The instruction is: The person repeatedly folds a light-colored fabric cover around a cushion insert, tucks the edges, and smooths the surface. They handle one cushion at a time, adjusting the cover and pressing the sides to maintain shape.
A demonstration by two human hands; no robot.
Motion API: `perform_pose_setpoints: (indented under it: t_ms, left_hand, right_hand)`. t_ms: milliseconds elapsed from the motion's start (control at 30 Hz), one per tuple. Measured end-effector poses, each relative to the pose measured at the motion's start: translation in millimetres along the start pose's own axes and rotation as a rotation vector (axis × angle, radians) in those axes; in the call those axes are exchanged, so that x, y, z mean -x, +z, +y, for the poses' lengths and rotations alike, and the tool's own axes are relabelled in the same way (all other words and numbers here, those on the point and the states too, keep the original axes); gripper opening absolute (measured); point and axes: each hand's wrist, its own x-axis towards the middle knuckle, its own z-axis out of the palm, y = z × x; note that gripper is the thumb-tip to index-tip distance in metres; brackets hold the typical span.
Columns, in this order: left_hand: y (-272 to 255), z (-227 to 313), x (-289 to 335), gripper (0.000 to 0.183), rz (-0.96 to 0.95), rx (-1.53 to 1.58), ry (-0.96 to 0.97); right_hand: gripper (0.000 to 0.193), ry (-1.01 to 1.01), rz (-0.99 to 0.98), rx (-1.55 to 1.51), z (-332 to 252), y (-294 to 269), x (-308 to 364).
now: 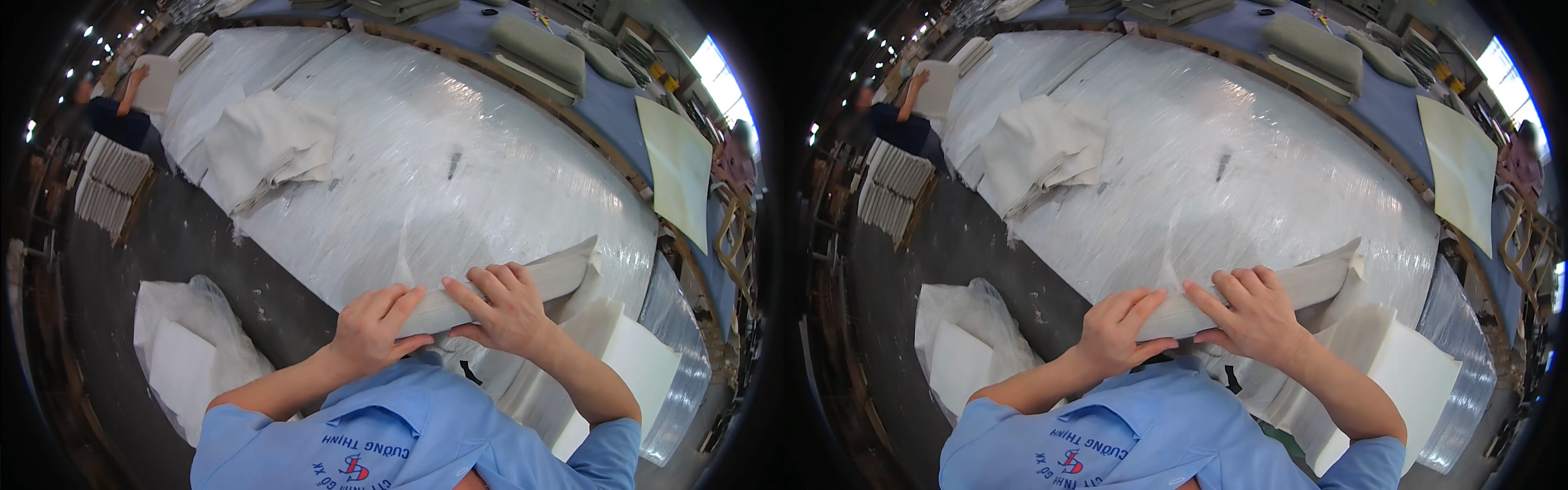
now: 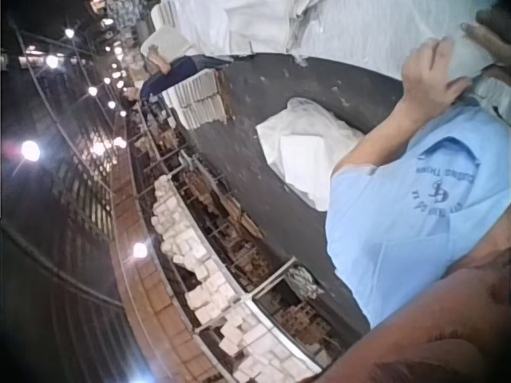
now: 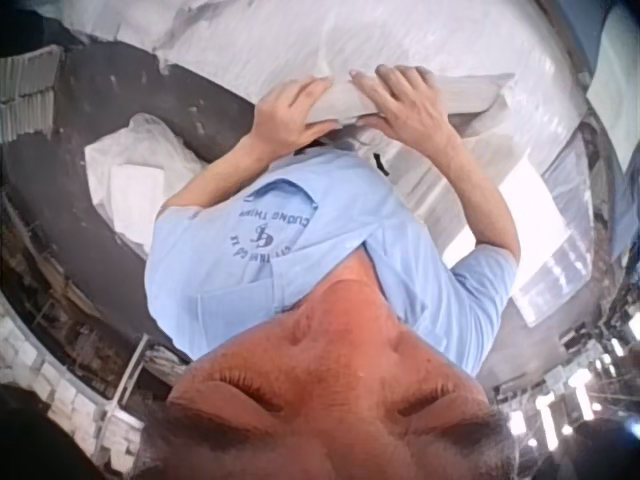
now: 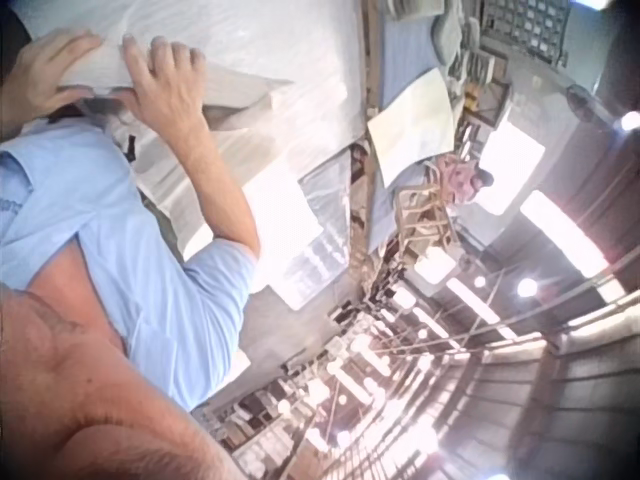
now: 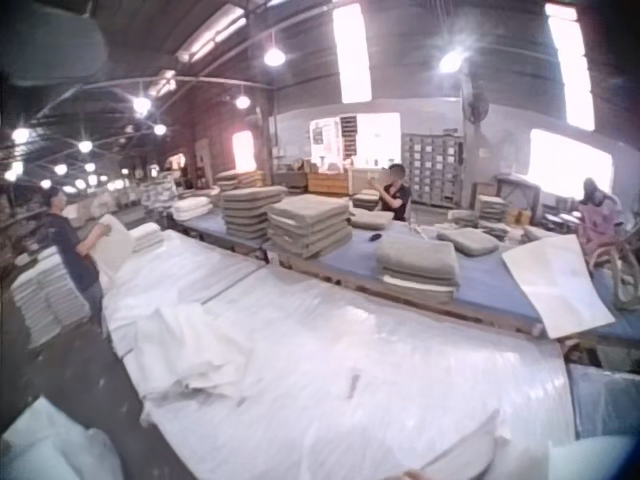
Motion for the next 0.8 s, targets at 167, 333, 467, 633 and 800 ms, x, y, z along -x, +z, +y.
perform_pose_setpoints:
  t_ms: [167,333,467,633,800]
  left_hand:
    - [11,-14,-1,0.055,0.088,0.009,0.117]
    - [15,-14,-2,0.038,0.099,0.017,0.090]
    - [13,-3,4,0.031,0.066,0.100,0.033]
    - [6,14,20,0.031,-0.078,0.413,-0.140]
    - [-2,12,24,0.040,-0.447,0.727,-0.314]
  right_hand:
    - [0.068,-0.041,0.112,0.091,2,14,3]
    - [0.056,-0.040,0.142,0.101,2,19,-2]
    - [0.048,-0.053,0.166,0.081,-5,18,4]
    - [0.048,-0.012,0.100,0.012,-27,8,23]
    - [0.044,0.065,0.104,-0.027,-48,5,45]
